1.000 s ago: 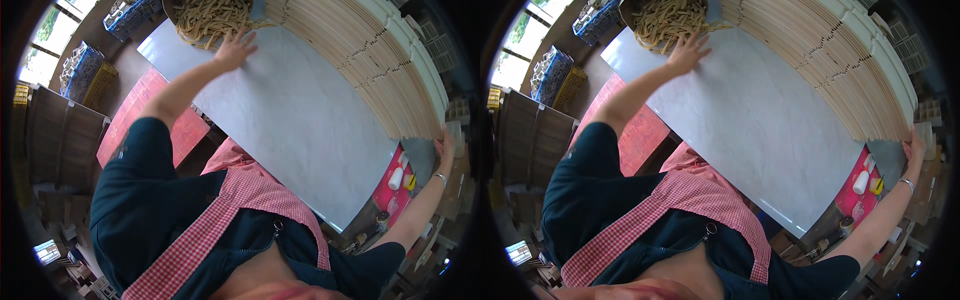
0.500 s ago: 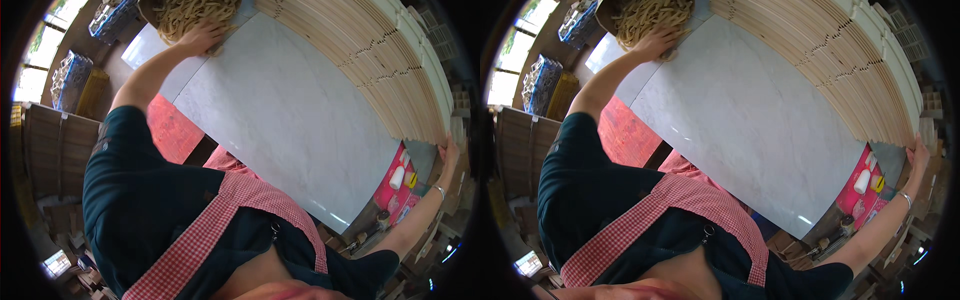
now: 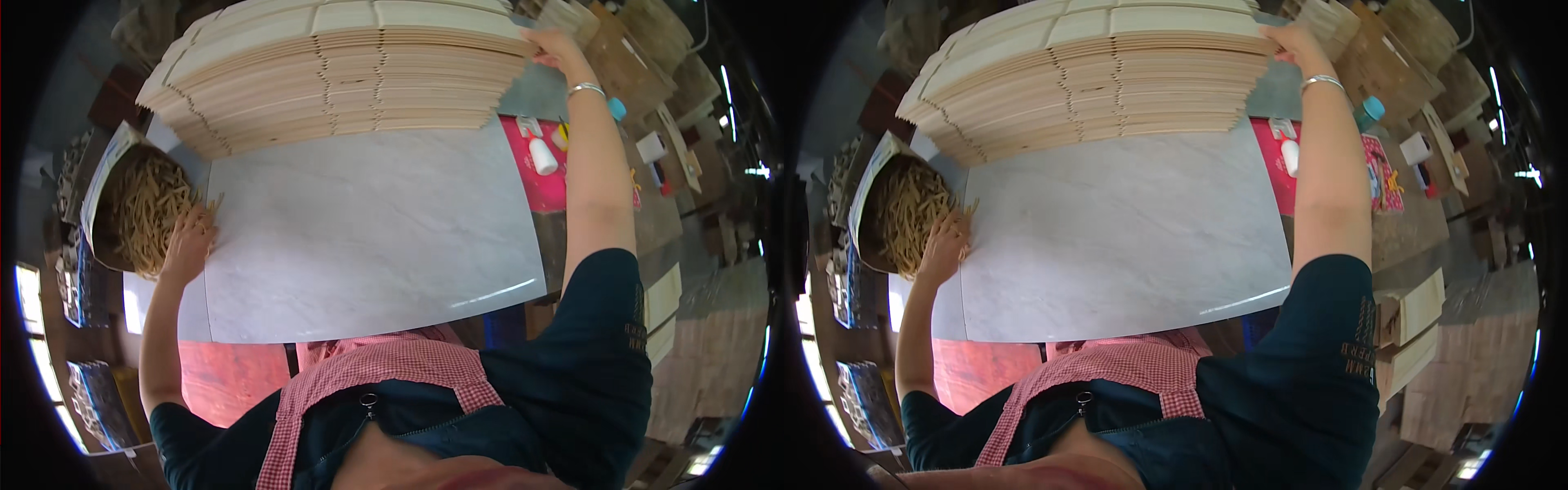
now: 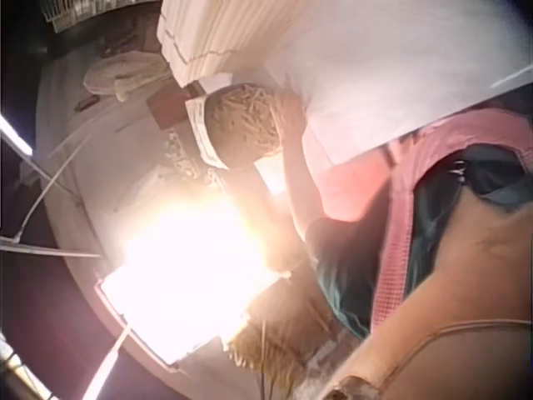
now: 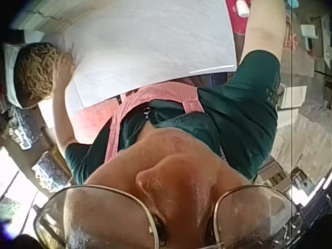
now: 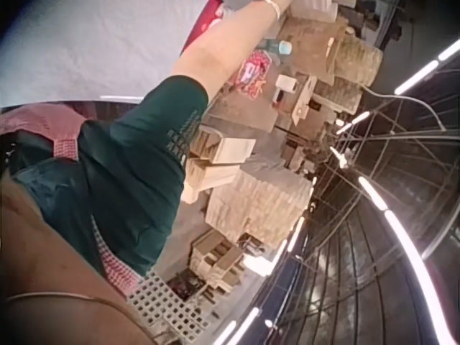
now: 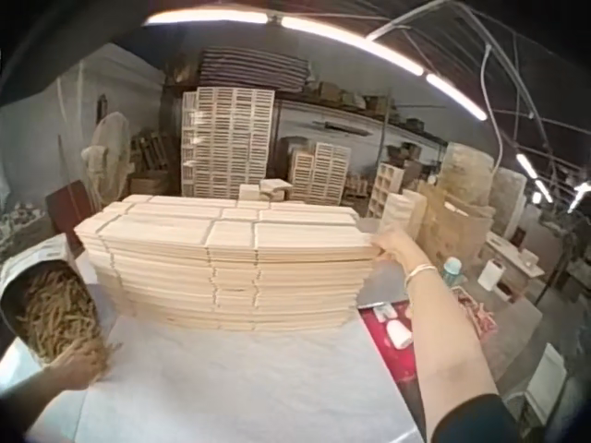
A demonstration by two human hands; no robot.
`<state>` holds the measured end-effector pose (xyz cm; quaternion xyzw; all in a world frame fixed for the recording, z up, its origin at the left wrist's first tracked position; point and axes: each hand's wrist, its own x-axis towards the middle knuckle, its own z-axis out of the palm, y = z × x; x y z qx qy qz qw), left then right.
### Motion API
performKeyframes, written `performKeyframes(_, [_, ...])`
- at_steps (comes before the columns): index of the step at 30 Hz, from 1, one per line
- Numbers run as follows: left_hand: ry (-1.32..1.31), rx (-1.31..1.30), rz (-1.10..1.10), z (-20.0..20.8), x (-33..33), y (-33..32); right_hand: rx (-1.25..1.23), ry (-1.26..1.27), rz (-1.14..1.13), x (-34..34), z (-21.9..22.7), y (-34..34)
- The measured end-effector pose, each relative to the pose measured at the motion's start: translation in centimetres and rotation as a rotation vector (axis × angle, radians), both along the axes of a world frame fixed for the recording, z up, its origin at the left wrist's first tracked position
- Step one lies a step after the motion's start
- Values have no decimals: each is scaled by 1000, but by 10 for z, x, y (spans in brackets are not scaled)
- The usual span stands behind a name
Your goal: Applying glue and using a pneumatic nail gun to assemble wooden slats into boxes.
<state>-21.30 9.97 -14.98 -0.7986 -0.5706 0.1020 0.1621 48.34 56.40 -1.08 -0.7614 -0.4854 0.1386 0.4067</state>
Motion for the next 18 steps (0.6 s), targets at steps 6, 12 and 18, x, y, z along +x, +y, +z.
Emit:
performKeyframes(6, [-190,71,20,29,50,20,-77,97,195,-16,4,-7])
performKeyframes(12, [-1177,6,365,34,67,104,-160,179,436,-31,10,-19])
performKeyframes(18, [-1724,-54,443,80,121,167,-125,-1,344,-81,33,-77])
